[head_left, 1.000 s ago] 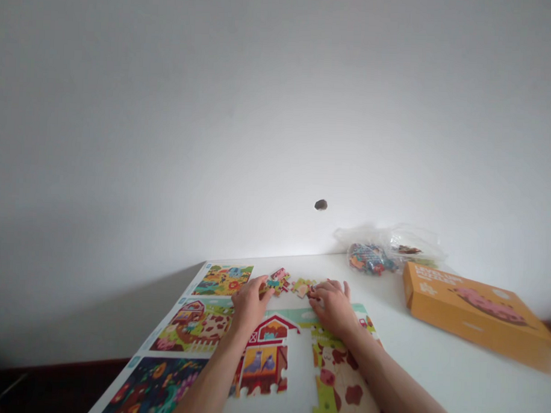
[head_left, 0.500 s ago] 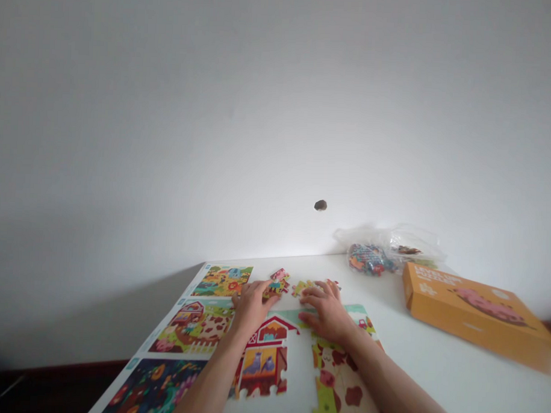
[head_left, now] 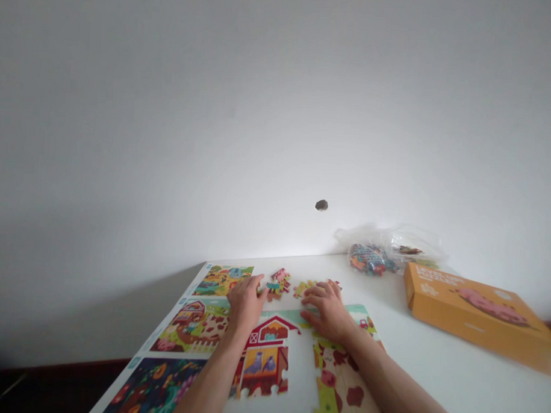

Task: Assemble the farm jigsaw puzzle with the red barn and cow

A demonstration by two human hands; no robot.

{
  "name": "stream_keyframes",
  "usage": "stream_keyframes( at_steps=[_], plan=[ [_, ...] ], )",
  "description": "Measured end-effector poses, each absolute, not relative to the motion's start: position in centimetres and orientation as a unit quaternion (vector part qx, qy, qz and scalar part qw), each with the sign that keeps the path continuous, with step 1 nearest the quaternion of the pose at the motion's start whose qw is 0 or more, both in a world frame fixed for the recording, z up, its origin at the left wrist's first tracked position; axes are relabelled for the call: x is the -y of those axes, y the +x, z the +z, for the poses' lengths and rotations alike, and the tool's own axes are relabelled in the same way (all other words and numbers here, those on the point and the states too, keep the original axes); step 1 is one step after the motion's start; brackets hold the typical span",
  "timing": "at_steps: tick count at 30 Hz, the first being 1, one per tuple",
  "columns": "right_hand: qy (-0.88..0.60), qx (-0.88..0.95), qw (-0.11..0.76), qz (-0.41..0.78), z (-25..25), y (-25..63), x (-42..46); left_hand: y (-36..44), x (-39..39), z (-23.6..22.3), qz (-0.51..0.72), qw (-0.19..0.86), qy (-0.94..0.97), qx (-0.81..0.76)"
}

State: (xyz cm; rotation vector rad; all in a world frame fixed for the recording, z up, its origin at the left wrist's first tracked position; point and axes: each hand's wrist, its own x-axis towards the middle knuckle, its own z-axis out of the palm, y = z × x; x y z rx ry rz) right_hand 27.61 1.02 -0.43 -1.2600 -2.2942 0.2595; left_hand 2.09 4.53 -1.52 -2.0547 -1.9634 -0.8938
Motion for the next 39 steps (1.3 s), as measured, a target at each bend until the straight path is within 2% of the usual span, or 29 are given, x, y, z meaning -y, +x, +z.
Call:
stream_keyframes(
  at_steps=[3,11,24,35,39],
  plan=[
    [-0.464,0.844,0.25,0.096,-0.5,27.6,-1.1,2.1,-4.4,-1.7,-0.292,0.076,-0.686,0.663],
    [-0.467,0.843,0.25,0.096,-0.3,27.5,-1.0,2.8,-4.4,-2.3,-0.265,-0.032,-0.733,0.626],
    [-0.466,0.842,0.254,0.097,-0.4,27.5,-1.0,1.9,-5.3,-2.9,-0.432,-0.034,-0.686,0.585],
    [-0.459,0.843,0.259,0.105,-0.6,27.6,-1.0,3.0,-4.0,-1.1,-0.446,-0.064,-0.749,0.485],
    [-0.46,0.834,0.279,0.121,-0.2,27.5,-1.0,3.6,-3.5,-0.5,-0.464,-0.128,-0.759,0.439]
  ],
)
